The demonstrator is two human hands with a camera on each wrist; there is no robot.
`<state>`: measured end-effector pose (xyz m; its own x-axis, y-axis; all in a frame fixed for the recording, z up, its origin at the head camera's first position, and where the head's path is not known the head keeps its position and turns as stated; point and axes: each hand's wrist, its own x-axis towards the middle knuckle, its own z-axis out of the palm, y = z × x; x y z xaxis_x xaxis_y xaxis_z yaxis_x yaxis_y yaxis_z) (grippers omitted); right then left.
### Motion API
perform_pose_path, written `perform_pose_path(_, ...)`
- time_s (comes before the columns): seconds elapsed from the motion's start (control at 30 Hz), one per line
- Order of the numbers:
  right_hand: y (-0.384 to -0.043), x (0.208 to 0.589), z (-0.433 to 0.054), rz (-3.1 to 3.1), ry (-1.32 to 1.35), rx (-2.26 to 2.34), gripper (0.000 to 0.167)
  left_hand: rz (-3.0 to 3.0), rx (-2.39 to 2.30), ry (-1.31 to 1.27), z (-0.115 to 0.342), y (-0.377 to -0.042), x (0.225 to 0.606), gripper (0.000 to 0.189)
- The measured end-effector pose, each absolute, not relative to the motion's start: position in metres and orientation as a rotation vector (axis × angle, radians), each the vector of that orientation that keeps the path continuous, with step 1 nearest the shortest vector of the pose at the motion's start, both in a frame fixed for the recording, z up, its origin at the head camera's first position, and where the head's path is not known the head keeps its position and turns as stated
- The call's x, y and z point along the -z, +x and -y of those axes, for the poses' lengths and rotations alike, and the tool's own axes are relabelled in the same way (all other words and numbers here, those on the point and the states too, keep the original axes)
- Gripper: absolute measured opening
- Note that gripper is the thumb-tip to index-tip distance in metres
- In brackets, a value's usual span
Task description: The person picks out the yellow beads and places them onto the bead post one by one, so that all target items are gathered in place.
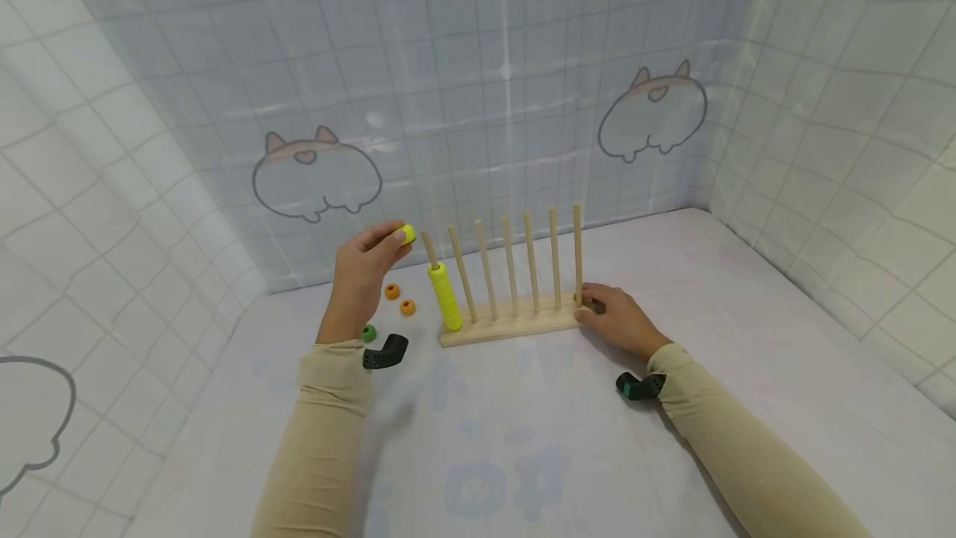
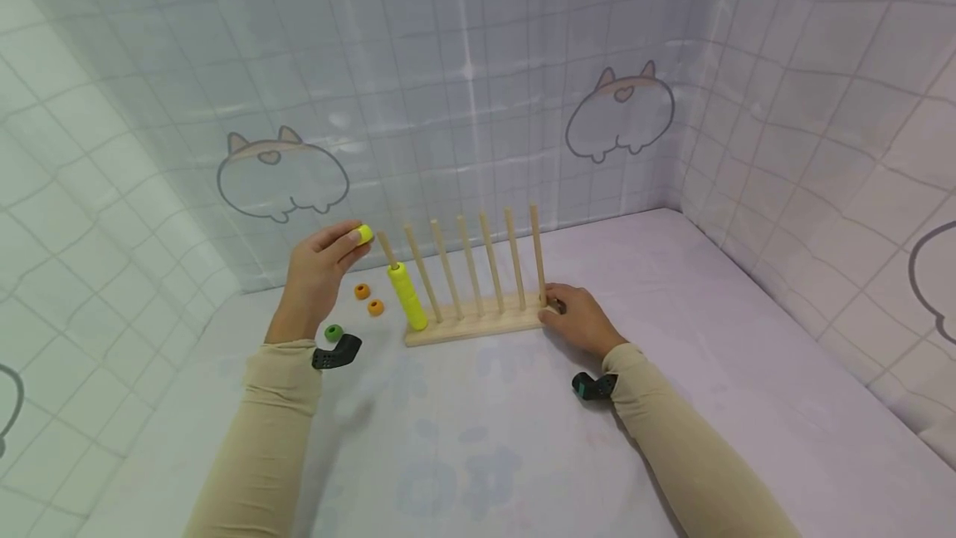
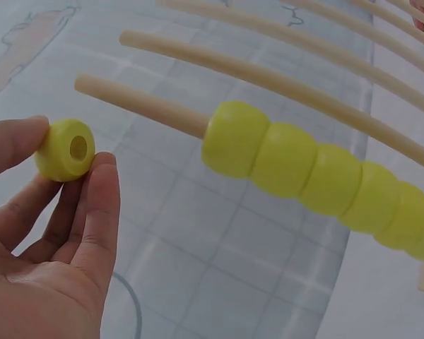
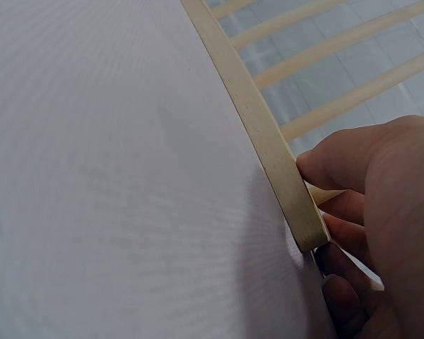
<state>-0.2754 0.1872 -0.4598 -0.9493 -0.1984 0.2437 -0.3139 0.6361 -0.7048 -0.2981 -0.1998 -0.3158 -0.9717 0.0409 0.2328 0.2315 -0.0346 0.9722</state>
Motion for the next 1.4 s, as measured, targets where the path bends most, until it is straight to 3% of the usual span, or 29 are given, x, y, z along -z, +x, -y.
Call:
perform_pose_path(1.13,-0.273,0.457,-0.187,2.704,0.437,-1.216,0.042,1.862,2.336,-0.452,0.179,-0.293,0.294,0.053)
perform_pose_path(1.4,-0.272,0.457,-0.187,2.708,0.431,-1.219,0.043,1.907,2.314,-0.429,0.178,-0.292,0.294,0.044)
